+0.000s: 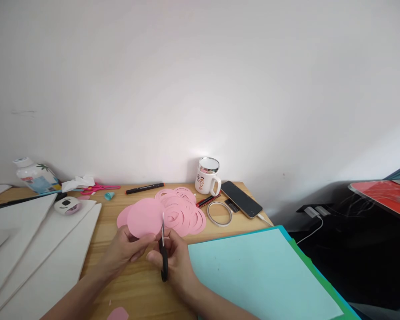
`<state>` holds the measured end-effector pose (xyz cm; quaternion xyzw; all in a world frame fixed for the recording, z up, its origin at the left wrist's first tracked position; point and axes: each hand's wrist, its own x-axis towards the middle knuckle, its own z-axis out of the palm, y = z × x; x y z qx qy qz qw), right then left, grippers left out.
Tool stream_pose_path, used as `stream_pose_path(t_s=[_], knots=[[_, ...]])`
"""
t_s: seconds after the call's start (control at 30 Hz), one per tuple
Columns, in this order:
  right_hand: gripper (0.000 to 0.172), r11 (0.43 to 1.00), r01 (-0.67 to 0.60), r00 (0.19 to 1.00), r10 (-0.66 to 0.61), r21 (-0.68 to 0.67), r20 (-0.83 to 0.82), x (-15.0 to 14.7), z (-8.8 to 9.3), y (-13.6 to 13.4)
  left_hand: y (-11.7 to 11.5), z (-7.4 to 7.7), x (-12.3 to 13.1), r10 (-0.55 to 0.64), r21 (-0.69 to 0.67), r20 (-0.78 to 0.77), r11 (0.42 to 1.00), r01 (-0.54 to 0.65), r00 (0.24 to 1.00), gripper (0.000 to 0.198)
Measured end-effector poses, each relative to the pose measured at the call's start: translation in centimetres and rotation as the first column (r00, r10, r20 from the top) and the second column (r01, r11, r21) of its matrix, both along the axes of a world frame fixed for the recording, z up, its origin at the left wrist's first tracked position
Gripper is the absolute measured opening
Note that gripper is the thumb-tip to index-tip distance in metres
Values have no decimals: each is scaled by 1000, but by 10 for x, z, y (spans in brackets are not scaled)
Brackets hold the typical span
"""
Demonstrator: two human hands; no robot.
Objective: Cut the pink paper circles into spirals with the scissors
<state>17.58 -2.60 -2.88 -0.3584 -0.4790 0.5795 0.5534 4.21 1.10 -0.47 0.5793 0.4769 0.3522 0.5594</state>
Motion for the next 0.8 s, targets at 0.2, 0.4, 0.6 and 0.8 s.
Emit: stream_pose_path(t_s=[0.2,0.4,0.6,0.8], knots=[[38,998,11,1000,-11,-65,-8,0,-7,0,2,-1,-1,-2,3,10,1000,2,1000,37],[36,997,-11,1000,12,-72,15,-2,-7,-1,1,0,2,-16,-37,120,999,20,993,42],[40,999,-19,999,18,-38,-33,-3,-5,-2,-1,-1,3,64,-33,72,998,-62,995,40],[42,1000,-5,999,5,0,-35,1,-5,2,-2,1,3,41,-5,50,999,-41,998,41]])
